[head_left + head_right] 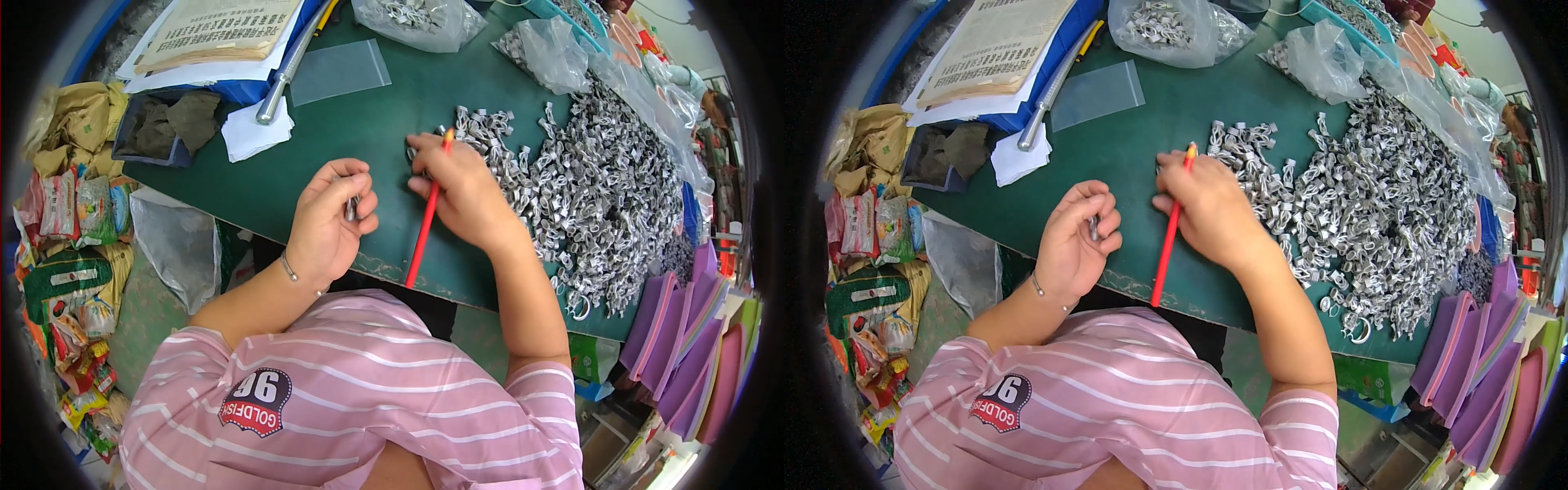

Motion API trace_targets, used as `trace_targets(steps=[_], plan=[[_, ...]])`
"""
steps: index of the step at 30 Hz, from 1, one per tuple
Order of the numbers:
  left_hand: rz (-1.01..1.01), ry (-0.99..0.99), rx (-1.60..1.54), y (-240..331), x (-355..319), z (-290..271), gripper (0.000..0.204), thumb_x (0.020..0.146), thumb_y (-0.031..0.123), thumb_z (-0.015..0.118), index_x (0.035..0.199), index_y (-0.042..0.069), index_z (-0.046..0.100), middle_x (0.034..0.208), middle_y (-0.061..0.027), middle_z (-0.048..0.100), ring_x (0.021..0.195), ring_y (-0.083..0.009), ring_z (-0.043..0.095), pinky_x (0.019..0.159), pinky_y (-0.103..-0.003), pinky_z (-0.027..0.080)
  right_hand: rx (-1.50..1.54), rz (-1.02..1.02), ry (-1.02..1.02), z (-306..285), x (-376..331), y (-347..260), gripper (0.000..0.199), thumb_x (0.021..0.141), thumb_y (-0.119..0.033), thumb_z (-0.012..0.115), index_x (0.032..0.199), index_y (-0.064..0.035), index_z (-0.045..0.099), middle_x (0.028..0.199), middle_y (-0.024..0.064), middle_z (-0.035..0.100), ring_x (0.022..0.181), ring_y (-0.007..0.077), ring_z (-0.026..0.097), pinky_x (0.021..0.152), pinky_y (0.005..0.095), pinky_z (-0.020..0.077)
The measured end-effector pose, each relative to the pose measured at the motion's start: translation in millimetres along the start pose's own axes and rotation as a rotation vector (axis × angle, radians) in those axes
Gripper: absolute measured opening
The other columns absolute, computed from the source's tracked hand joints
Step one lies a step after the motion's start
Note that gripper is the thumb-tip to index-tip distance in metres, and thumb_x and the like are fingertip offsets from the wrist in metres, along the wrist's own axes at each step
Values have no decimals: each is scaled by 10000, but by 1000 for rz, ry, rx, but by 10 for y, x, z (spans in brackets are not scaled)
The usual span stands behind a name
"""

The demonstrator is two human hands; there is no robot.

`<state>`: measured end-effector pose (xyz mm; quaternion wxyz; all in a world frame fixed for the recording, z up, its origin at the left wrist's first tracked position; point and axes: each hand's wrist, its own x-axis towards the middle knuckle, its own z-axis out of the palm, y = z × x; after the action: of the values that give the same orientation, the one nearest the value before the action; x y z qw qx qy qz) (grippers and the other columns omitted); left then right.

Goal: The person assembles small metal hinges and mechanical fasteners by picking up individual components from a pile, aligning them by hand, and using a red pen-like tool to slot or click them together one by one.

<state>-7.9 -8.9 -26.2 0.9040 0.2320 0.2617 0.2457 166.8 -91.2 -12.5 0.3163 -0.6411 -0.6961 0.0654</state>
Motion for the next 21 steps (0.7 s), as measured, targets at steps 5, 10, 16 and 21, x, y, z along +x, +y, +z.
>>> trace_targets(steps=[5, 10, 16, 21], plan=[[-8, 10, 151, 19, -50, 30, 78, 826, 38, 504, 903, 51, 497, 678, -3, 426, 520, -65, 369, 427, -194, 292, 39, -2, -108, -75, -396, -155, 150, 673, 17, 594, 782, -33, 504, 997, 124, 576, 914, 313, 548, 789, 385, 419], [-12, -72, 176, -93, -34, 53, 74, 825, 32, 525, 896, 38, 504, 674, 0, 444, 525, -57, 388, 423, -190, 293, 292, 191, 221, -282, -797, -269, 220, 651, 123, 608, 681, -42, 466, 919, 130, 620, 856, 278, 595, 684, 328, 473], [-4, -154, 341, -259, -6, 154, 80, 808, -1, 539, 879, 21, 510, 629, 3, 444, 509, -47, 380, 409, -189, 283, 47, 239, 167, -45, -884, -429, 270, 601, -1, 713, 696, -52, 465, 867, 110, 596, 742, 265, 552, 633, 325, 456], [193, -265, 897, -272, -34, 164, 222, 750, -18, 631, 966, 7, 586, 715, 15, 527, 595, -22, 437, 515, -165, 359, 245, 352, 555, 52, -919, -416, 219, 711, 42, 652, 708, -37, 448, 843, 120, 602, 632, 176, 553, 552, 267, 448]])
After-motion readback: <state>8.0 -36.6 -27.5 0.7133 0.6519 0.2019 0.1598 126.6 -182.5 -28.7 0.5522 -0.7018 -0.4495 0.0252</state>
